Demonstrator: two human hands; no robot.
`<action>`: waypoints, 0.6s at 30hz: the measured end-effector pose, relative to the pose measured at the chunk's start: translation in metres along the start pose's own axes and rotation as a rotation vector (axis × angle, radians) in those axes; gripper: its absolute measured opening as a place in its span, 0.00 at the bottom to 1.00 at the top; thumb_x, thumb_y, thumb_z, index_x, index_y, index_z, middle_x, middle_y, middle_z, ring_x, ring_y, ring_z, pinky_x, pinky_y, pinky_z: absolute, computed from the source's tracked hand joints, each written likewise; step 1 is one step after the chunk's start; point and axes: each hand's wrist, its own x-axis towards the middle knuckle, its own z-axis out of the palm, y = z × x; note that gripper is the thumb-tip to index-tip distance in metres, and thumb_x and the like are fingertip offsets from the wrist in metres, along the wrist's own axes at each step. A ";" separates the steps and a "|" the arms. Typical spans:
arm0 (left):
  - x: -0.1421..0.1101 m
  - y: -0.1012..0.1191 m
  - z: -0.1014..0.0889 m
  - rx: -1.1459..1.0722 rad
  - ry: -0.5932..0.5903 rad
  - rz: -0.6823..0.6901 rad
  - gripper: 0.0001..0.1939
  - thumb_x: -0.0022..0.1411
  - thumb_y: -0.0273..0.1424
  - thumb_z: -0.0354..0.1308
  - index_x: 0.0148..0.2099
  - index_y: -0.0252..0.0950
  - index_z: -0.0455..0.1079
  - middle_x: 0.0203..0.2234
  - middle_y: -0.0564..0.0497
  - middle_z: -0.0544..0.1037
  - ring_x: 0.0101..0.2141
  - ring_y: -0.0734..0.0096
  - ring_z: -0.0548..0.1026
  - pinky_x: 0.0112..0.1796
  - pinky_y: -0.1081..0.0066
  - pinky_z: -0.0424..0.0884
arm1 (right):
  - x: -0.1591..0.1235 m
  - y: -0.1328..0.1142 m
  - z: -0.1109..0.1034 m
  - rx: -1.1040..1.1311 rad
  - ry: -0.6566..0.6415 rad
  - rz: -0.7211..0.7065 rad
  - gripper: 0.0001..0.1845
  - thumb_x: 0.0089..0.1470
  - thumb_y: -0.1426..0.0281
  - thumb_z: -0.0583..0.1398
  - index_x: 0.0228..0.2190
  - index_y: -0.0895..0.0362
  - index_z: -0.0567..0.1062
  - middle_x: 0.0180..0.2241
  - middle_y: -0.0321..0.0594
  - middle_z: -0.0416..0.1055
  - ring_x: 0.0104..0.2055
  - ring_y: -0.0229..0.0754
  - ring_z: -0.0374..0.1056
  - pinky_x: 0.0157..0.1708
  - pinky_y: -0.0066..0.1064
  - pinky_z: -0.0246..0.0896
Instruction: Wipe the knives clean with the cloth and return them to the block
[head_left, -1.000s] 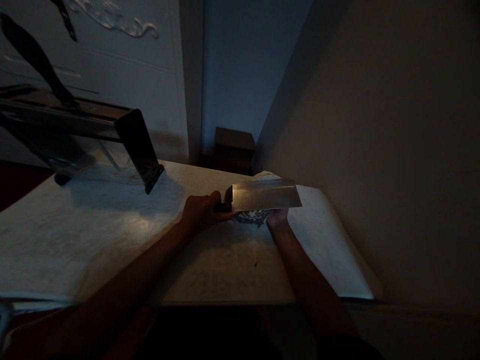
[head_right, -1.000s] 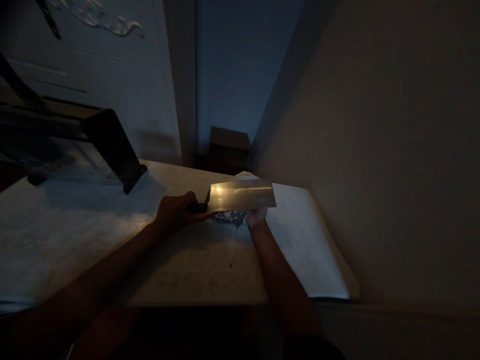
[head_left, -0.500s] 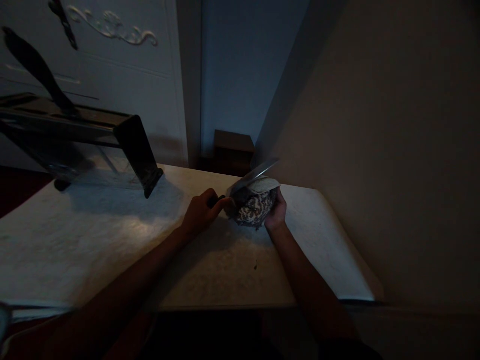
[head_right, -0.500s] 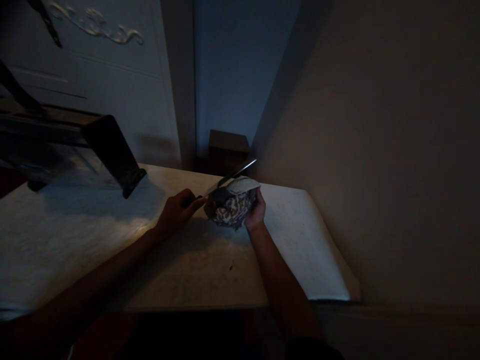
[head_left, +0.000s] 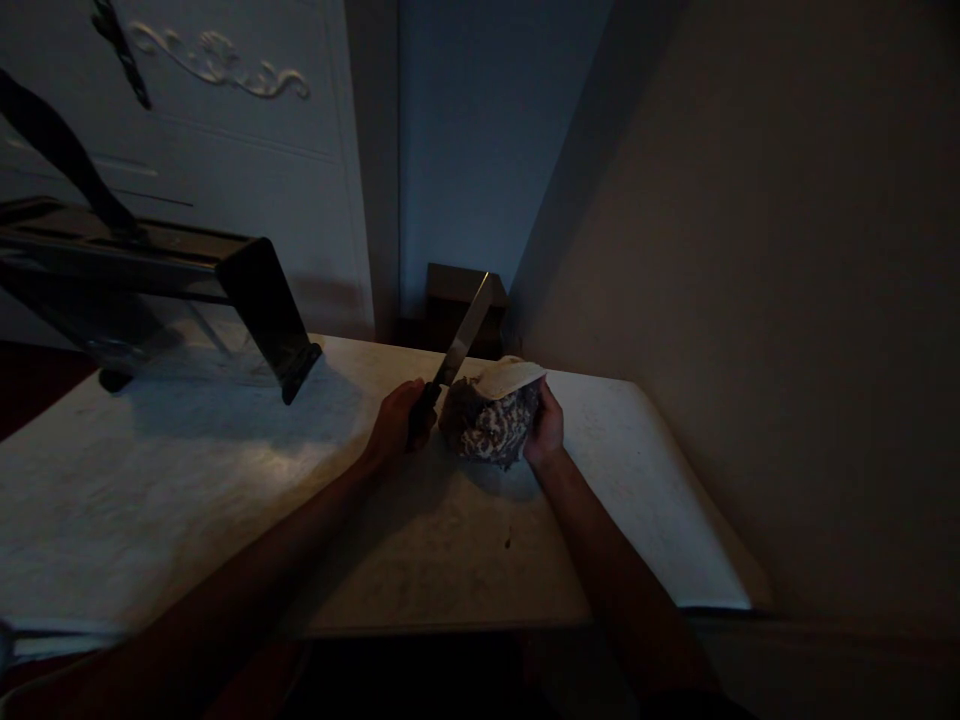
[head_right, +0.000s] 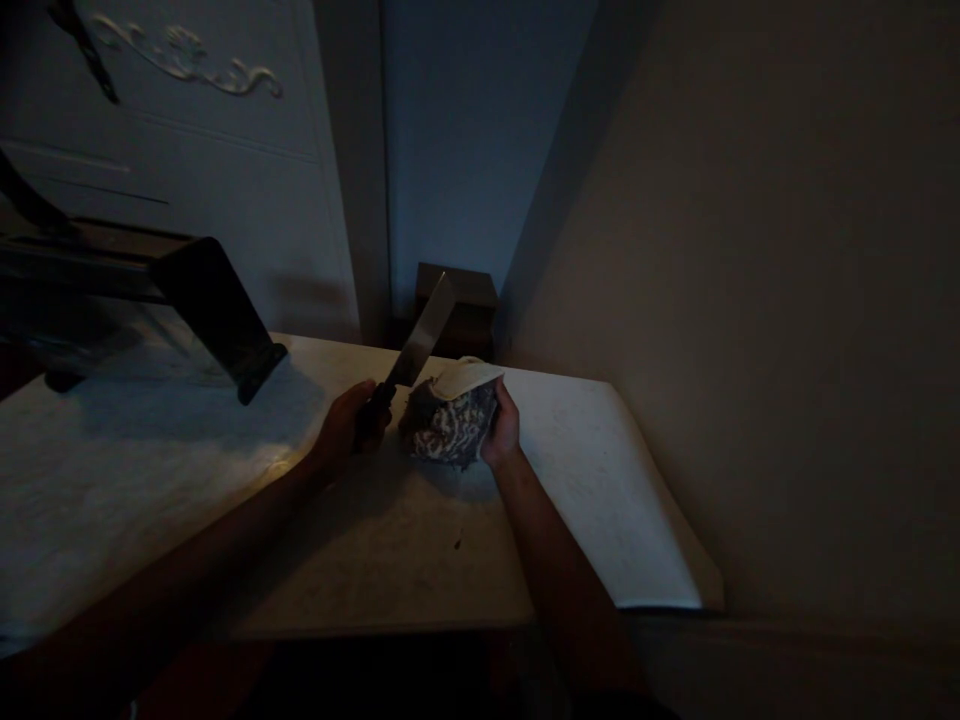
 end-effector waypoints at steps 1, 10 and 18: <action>0.000 0.000 0.000 -0.008 -0.002 0.017 0.27 0.56 0.57 0.53 0.33 0.36 0.59 0.16 0.57 0.66 0.11 0.80 0.59 0.11 0.79 0.50 | -0.001 0.001 0.000 -0.023 -0.013 -0.018 0.19 0.45 0.52 0.67 0.33 0.54 0.77 0.36 0.39 0.77 0.50 0.52 0.71 0.51 0.44 0.67; -0.003 -0.001 0.003 -0.001 -0.027 0.141 0.24 0.55 0.52 0.58 0.32 0.36 0.58 0.17 0.59 0.67 0.12 0.82 0.60 0.12 0.80 0.52 | -0.008 0.005 0.005 -0.523 -0.032 -0.358 0.15 0.47 0.58 0.69 0.35 0.53 0.81 0.38 0.38 0.76 0.41 0.46 0.71 0.45 0.35 0.64; -0.006 -0.003 0.003 0.013 -0.021 0.221 0.25 0.58 0.53 0.57 0.32 0.36 0.57 0.19 0.58 0.66 0.14 0.82 0.60 0.13 0.80 0.53 | -0.015 0.001 0.011 -0.773 0.066 -0.529 0.17 0.56 0.55 0.61 0.29 0.56 0.76 0.28 0.35 0.71 0.32 0.42 0.65 0.34 0.31 0.59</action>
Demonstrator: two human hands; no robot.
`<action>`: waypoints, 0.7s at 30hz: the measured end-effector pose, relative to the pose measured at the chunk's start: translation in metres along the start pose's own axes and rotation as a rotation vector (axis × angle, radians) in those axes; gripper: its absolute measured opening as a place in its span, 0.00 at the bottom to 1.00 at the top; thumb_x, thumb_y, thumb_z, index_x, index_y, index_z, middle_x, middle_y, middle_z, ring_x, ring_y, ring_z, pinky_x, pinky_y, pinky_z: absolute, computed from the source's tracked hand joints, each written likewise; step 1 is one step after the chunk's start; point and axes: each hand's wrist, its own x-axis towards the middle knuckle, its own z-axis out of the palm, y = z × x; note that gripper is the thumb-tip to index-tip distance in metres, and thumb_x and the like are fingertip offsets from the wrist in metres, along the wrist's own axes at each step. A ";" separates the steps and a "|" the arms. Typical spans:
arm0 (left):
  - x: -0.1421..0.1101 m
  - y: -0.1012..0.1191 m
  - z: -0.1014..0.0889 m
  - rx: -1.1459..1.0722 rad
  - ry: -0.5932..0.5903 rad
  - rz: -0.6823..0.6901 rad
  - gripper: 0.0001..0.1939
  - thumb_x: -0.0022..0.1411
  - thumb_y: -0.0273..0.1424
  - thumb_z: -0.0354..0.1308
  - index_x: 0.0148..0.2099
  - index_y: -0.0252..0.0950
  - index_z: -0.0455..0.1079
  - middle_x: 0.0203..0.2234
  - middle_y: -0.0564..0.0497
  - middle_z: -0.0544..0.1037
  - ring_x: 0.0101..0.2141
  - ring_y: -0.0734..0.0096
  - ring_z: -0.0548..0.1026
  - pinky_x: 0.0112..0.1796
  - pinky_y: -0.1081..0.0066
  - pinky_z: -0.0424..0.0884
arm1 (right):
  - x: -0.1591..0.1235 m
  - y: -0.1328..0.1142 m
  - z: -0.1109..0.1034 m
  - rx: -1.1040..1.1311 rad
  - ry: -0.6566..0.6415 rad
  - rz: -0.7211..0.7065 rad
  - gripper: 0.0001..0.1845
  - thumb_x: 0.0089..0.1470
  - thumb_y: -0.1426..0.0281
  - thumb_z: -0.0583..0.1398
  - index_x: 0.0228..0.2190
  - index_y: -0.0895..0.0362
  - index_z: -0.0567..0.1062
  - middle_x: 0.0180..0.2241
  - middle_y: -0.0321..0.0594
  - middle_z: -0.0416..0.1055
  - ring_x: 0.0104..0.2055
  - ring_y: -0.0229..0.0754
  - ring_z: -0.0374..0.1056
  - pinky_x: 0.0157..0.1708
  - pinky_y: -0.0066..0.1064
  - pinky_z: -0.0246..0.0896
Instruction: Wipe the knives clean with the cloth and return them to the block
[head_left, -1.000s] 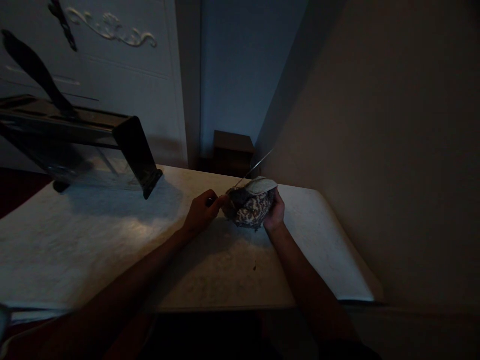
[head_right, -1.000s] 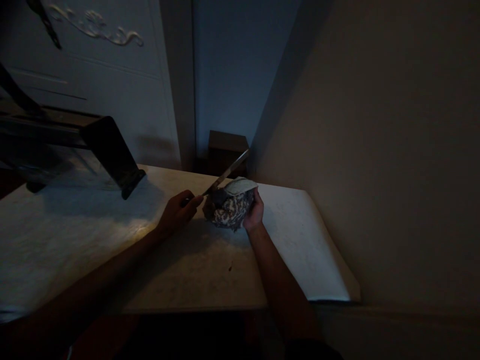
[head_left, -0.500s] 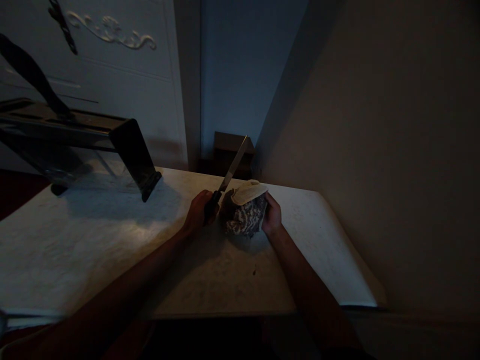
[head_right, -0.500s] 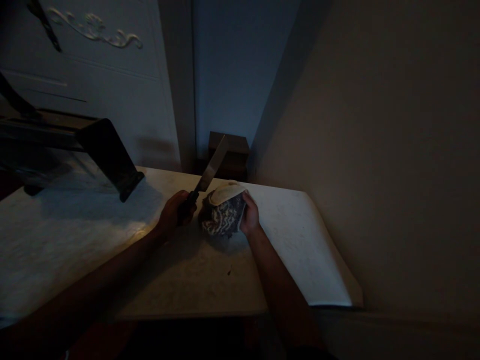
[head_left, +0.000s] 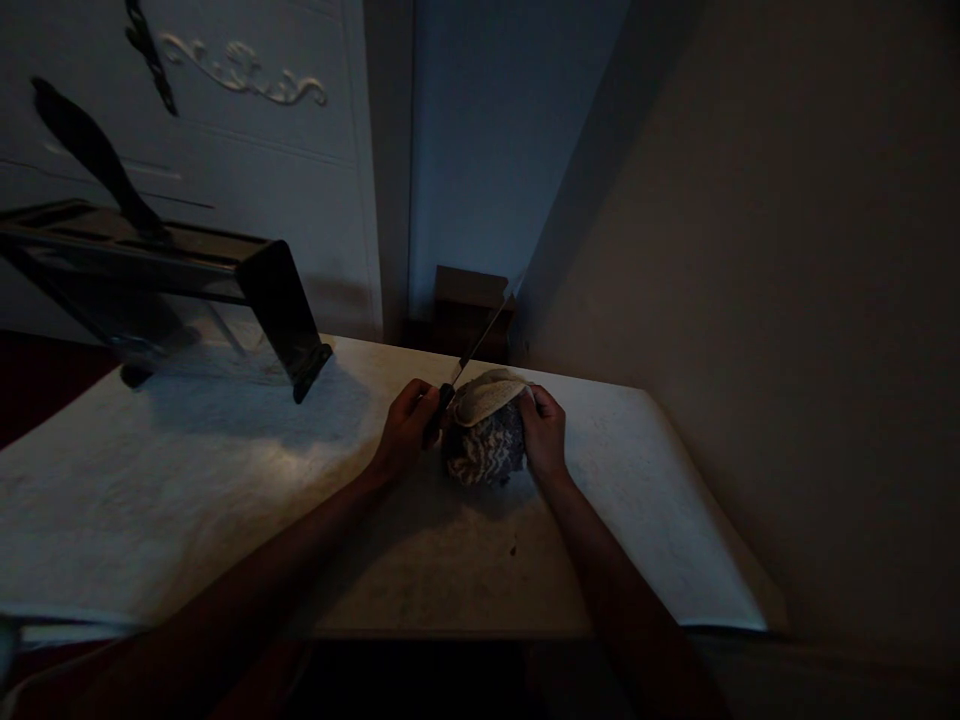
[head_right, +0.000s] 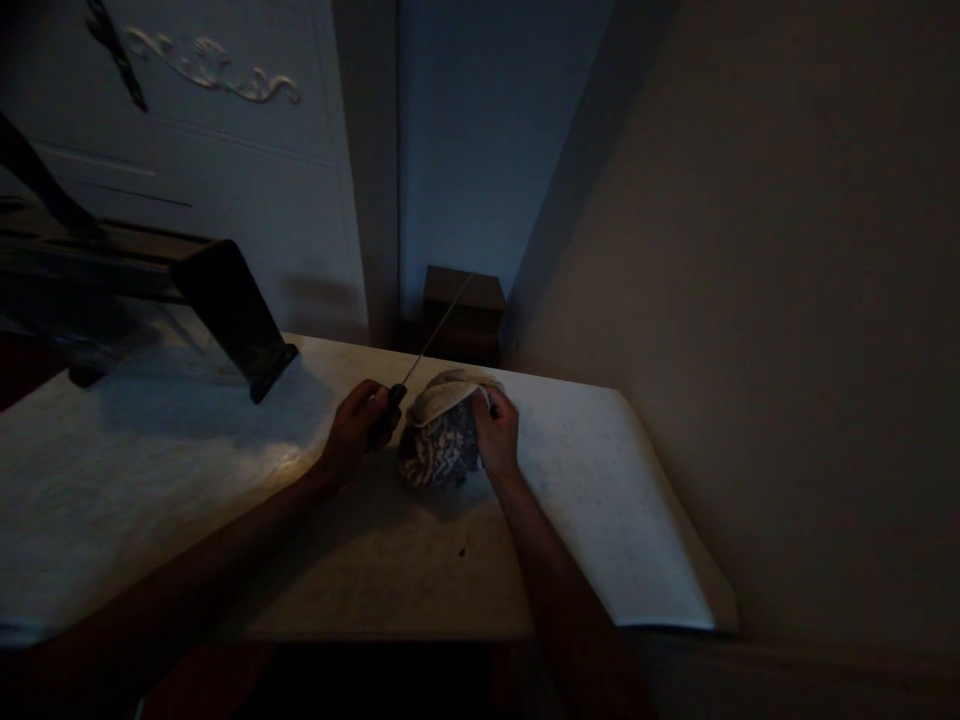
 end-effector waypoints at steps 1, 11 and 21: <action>-0.001 0.001 0.001 0.001 0.004 0.015 0.25 0.59 0.53 0.56 0.32 0.36 0.57 0.19 0.58 0.65 0.15 0.82 0.60 0.14 0.80 0.54 | 0.000 0.000 0.001 0.030 -0.003 0.034 0.17 0.55 0.54 0.61 0.28 0.56 0.75 0.27 0.34 0.70 0.31 0.41 0.64 0.32 0.30 0.58; -0.014 0.009 0.009 0.150 0.058 0.085 0.19 0.64 0.49 0.51 0.36 0.37 0.60 0.23 0.56 0.64 0.20 0.77 0.61 0.20 0.75 0.57 | -0.007 -0.006 0.016 0.486 0.031 0.387 0.15 0.45 0.58 0.68 0.34 0.54 0.78 0.35 0.35 0.75 0.39 0.43 0.70 0.38 0.29 0.66; -0.016 0.004 0.002 0.508 0.172 0.191 0.17 0.69 0.45 0.44 0.47 0.37 0.60 0.33 0.51 0.71 0.33 0.68 0.69 0.34 0.70 0.63 | -0.021 -0.033 0.029 0.819 -0.269 0.540 0.20 0.48 0.56 0.66 0.39 0.56 0.77 0.36 0.40 0.77 0.47 0.50 0.72 0.45 0.38 0.71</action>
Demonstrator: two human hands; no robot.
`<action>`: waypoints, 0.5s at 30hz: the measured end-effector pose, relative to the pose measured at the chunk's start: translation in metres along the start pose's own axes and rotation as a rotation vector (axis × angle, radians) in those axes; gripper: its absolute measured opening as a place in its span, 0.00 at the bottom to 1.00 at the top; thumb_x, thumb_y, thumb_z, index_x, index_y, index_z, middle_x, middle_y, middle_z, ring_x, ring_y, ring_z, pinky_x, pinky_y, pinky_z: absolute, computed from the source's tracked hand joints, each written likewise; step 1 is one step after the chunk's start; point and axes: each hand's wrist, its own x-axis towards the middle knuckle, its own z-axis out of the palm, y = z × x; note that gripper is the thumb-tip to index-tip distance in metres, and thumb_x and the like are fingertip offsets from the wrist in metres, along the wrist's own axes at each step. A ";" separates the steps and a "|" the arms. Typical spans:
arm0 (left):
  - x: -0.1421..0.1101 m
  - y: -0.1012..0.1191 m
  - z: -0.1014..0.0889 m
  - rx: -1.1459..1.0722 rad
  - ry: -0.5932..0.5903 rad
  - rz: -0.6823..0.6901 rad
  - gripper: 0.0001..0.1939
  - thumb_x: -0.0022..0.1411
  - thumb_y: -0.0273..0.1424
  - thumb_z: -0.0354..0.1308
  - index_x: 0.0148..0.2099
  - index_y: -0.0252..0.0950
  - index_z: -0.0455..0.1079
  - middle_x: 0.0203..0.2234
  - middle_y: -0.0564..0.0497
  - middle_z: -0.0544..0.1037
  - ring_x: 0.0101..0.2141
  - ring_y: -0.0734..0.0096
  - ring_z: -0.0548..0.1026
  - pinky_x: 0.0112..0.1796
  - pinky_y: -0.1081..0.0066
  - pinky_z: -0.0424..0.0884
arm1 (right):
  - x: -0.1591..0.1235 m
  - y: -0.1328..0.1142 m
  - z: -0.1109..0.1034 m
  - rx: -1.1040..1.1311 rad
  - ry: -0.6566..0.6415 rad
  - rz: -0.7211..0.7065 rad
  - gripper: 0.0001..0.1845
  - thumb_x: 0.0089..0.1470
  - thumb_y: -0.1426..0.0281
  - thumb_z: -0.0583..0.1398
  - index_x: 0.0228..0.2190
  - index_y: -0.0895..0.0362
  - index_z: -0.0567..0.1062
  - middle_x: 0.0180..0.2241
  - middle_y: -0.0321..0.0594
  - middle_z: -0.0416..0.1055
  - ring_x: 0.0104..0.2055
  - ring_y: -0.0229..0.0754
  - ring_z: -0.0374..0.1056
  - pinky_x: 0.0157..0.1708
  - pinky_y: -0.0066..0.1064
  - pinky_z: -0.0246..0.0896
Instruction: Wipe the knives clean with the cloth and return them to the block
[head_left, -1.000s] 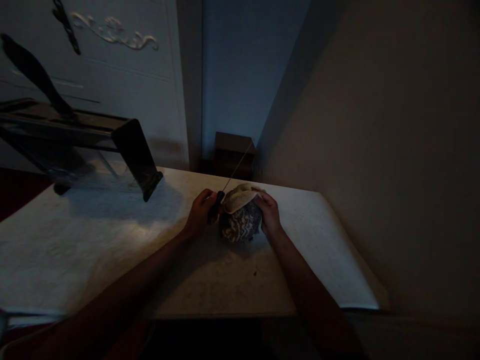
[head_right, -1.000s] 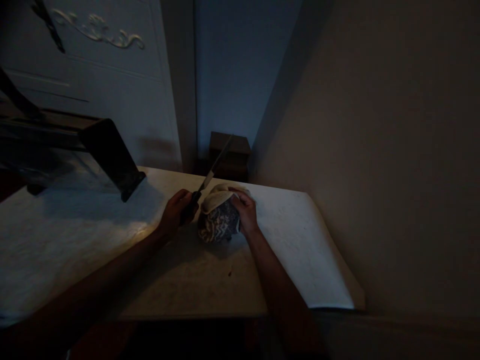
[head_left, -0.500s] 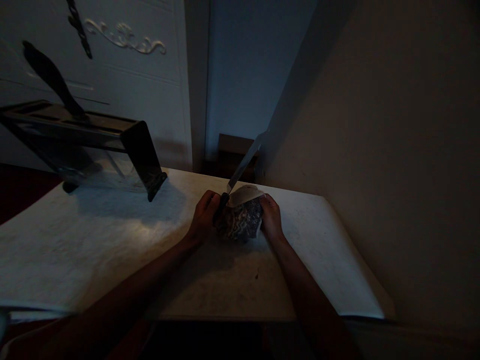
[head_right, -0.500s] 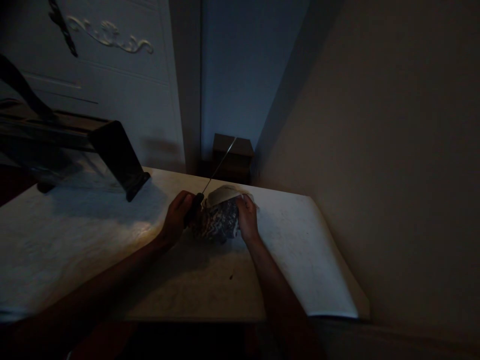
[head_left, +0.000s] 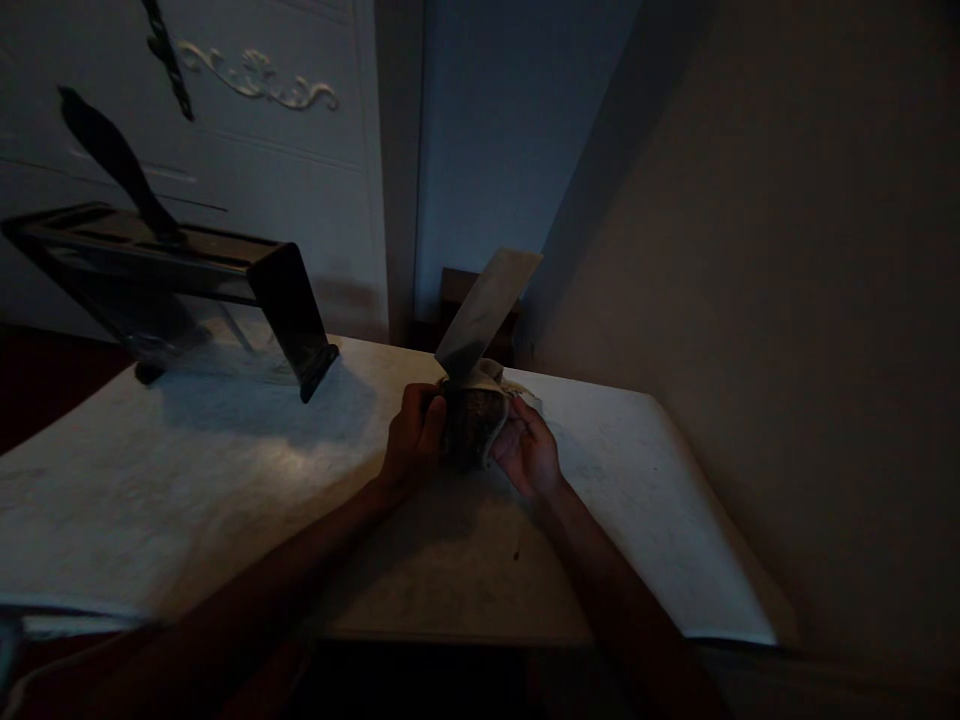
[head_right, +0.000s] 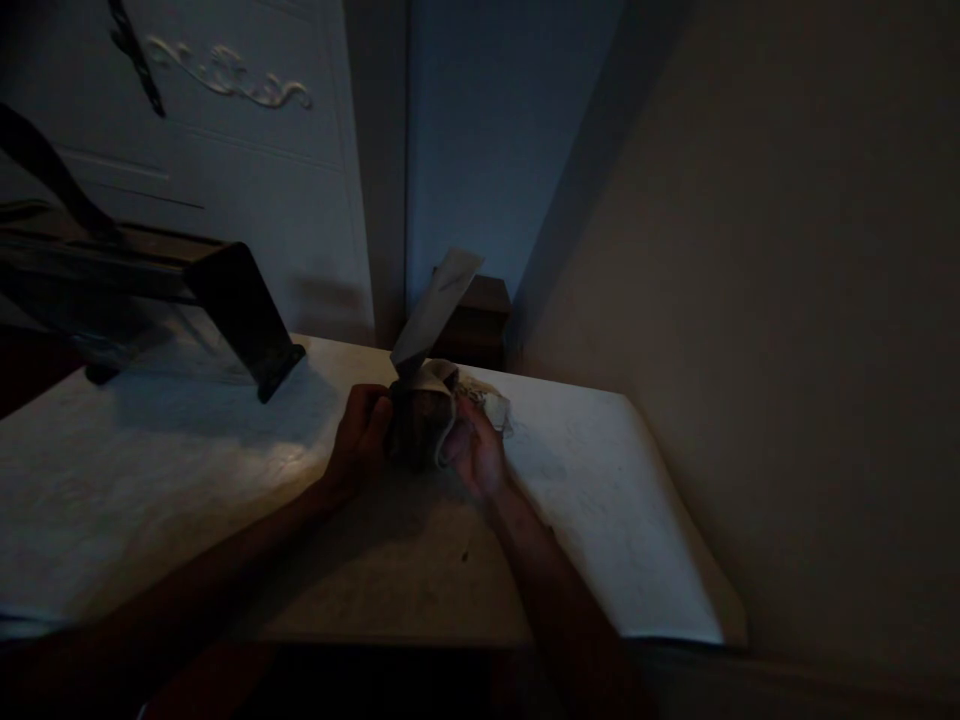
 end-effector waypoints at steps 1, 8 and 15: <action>0.000 0.001 0.000 0.019 0.001 -0.006 0.17 0.69 0.46 0.44 0.47 0.37 0.60 0.33 0.51 0.71 0.33 0.68 0.70 0.34 0.70 0.62 | 0.000 0.002 0.000 0.016 -0.002 0.012 0.20 0.48 0.56 0.66 0.39 0.56 0.77 0.36 0.40 0.77 0.47 0.50 0.72 0.45 0.38 0.71; 0.000 -0.002 0.002 -0.005 -0.026 -0.016 0.18 0.70 0.47 0.41 0.44 0.38 0.61 0.30 0.52 0.71 0.30 0.68 0.69 0.31 0.70 0.60 | 0.005 0.019 -0.007 -0.151 0.033 -0.053 0.21 0.41 0.66 0.73 0.38 0.54 0.75 0.36 0.35 0.75 0.39 0.41 0.72 0.42 0.30 0.69; -0.006 0.000 0.005 -0.057 -0.121 -0.032 0.24 0.66 0.54 0.42 0.42 0.38 0.62 0.27 0.52 0.71 0.27 0.67 0.69 0.29 0.69 0.60 | 0.008 0.022 -0.011 -0.466 -0.019 -0.121 0.28 0.36 0.67 0.75 0.42 0.53 0.76 0.42 0.38 0.76 0.46 0.48 0.71 0.51 0.39 0.66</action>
